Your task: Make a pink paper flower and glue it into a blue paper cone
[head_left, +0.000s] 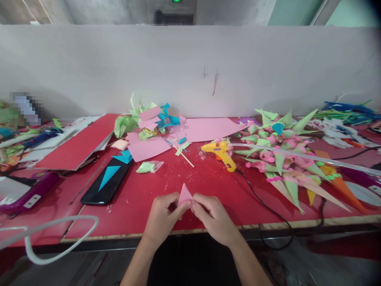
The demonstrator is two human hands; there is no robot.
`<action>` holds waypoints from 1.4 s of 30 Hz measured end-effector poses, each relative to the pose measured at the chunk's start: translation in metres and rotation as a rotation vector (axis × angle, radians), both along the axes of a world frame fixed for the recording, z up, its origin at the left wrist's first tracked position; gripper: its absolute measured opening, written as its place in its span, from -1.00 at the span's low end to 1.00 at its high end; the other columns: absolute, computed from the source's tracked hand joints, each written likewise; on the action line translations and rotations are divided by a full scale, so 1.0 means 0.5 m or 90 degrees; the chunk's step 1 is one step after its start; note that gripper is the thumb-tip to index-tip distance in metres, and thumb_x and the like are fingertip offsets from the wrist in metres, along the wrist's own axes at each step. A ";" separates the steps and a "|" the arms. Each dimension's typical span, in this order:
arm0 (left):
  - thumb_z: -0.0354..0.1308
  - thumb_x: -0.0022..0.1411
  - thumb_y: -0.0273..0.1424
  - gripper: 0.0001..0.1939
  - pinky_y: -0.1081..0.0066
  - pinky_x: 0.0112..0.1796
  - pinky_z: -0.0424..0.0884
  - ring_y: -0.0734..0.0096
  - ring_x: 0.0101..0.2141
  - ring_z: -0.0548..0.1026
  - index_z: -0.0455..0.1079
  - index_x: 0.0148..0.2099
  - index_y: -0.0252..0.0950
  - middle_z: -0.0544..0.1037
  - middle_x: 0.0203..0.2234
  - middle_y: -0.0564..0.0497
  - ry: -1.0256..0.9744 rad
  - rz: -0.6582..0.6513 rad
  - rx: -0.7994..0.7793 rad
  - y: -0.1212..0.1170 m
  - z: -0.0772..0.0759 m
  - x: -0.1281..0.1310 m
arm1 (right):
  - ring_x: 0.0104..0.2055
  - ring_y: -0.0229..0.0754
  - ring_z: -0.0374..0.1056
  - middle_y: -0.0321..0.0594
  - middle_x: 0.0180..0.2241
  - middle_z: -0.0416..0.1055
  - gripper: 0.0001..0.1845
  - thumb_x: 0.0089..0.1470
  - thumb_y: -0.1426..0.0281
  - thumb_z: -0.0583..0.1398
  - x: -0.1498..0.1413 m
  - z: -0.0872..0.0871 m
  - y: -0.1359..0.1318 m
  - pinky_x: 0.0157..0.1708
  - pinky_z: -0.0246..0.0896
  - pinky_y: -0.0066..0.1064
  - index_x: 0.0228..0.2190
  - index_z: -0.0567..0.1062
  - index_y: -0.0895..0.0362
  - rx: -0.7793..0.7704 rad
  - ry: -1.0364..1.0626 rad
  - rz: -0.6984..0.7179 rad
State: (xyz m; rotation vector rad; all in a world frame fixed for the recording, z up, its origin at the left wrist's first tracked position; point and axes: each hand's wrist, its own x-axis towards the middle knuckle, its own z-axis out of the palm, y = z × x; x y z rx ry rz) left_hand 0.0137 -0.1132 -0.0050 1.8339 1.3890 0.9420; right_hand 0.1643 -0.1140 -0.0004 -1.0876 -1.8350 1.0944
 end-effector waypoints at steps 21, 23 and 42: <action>-0.06 0.13 -0.29 -0.56 0.57 -0.65 -0.02 0.65 -0.70 0.00 -0.06 -0.71 -0.32 -0.02 -0.79 0.17 0.092 0.137 0.191 -0.009 -0.003 0.006 | -0.57 -0.36 0.02 -0.39 -0.67 0.09 -0.70 0.07 0.44 -0.02 -0.001 -0.004 0.002 -0.51 -0.11 -0.50 -0.67 0.16 0.15 0.085 -0.117 0.107; -0.09 0.14 -0.29 -0.55 0.55 -0.66 -0.05 0.64 -0.71 -0.02 -0.13 -0.70 -0.31 -0.05 -0.78 0.16 0.086 0.137 0.186 -0.009 -0.004 0.008 | -0.58 -0.36 0.01 -0.40 -0.68 0.07 -0.69 0.08 0.42 -0.03 -0.001 -0.005 0.003 -0.52 -0.13 -0.50 -0.67 0.15 0.15 0.069 -0.110 0.105; -0.17 0.21 -0.28 -0.64 0.57 -0.61 0.06 0.60 -0.65 0.11 0.00 -0.60 -0.30 0.13 -0.72 0.15 0.055 0.017 0.089 0.002 0.016 -0.012 | -0.60 -0.40 -0.01 -0.41 -0.66 0.04 -0.69 0.11 0.36 -0.05 -0.001 -0.001 -0.001 -0.58 -0.12 -0.54 -0.64 0.14 0.15 -0.048 0.046 0.039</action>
